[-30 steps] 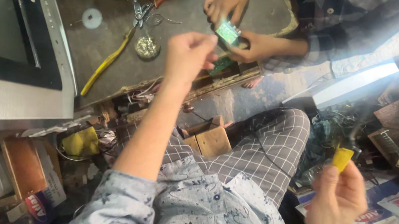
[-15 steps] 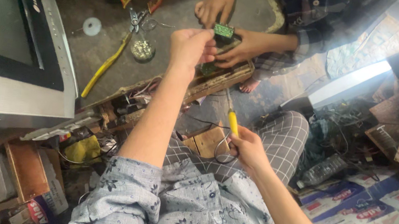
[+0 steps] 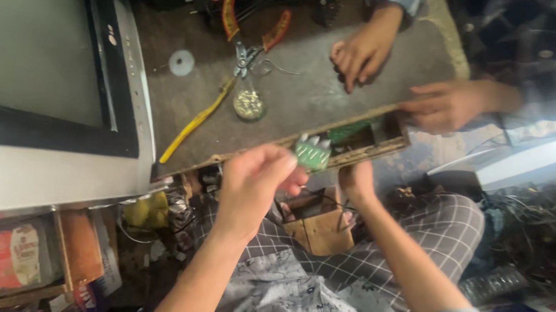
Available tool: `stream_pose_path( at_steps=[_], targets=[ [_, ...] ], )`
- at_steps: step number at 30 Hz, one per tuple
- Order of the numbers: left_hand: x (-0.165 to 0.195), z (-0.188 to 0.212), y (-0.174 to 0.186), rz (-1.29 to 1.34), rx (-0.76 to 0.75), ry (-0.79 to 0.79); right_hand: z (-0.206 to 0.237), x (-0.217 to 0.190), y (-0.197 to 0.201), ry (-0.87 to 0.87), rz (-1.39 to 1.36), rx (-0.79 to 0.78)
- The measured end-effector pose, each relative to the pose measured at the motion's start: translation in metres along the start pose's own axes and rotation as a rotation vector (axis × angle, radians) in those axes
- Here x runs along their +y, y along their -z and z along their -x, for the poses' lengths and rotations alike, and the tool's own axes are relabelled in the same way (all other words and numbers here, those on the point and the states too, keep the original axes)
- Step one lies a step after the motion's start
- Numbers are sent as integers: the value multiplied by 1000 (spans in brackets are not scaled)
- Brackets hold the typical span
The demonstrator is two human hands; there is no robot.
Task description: The person retrieves a small green circuit board from a shelf and sits at a workbench. They use a soldering iron and solder wire to attach components to the board, then use wire cutters to trim the leads. The person repeats the soldering process on another board.
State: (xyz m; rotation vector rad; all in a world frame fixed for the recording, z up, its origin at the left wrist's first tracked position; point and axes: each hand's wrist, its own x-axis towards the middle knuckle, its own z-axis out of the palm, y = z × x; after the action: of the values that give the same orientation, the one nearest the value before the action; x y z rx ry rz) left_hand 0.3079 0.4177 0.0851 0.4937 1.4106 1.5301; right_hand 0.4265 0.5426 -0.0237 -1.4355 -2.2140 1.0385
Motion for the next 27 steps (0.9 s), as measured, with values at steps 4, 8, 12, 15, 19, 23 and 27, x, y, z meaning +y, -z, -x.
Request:
stream_pose_path(
  at_steps=[4,8,12,15,19,23,27],
  targets=[
    [3,17,49,-30,94,-2,-43,41,-20,495,-58,-33],
    [-7,30,81,-71,178,1,-59,73,-38,52,-1281,-498],
    [-22,22,89,31,172,69,-53,71,-70,209,-805,-281],
    [-26,18,87,140,118,126,-44,55,-99,-50,-1079,-399],
    [-23,18,86,238,81,135,-37,39,-119,3,-859,-381],
    [-13,17,98,308,40,163,-40,25,-123,20,-758,-384],
    [-5,16,112,242,98,162,-42,8,-123,41,-647,-384]
  ],
)
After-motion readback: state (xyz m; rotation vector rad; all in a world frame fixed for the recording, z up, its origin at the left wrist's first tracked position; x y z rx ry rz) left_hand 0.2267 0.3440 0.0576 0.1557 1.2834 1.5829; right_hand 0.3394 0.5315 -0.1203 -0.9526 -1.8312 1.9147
